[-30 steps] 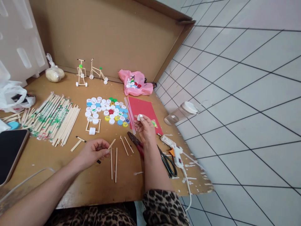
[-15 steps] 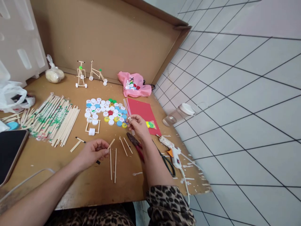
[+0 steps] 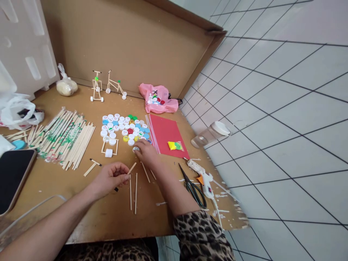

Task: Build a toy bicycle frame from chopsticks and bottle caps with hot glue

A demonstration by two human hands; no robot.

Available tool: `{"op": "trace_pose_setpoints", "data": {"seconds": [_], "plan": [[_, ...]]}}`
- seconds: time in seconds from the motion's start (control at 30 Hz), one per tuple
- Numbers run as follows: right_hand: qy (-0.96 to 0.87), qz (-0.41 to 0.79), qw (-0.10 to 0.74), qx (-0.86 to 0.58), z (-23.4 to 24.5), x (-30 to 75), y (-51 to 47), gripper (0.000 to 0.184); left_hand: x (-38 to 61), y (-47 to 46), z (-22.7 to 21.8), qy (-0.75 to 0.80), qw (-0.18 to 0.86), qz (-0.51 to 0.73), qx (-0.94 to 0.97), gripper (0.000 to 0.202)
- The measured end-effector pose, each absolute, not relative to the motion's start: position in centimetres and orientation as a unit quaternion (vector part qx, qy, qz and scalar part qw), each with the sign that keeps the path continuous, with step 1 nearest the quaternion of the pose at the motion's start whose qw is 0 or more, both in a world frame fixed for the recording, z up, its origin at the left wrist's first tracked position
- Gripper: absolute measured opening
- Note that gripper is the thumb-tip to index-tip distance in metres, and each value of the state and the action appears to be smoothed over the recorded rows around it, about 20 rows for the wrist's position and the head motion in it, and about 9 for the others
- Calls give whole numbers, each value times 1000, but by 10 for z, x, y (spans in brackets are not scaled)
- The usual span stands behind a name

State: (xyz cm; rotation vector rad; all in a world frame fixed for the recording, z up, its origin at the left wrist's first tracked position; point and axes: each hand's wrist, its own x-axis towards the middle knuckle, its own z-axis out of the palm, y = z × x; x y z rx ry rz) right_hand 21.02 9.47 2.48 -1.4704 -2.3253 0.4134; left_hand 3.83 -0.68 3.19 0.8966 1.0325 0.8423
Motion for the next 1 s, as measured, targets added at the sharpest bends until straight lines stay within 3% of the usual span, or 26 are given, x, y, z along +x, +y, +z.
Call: {"op": "trace_pose_setpoints", "data": {"seconds": [0.27,0.47,1.0], "plan": [[-777,125,295,-542,49,242,112,17,37,-6,30,459,695,380,403,30],[-730,142,328,-583,54,252,109,20,38,-7,30,468,687,381,405,32],[-739,163,199,-622,51,241,118,21,36,-6,27,474,673,375,427,34]]}}
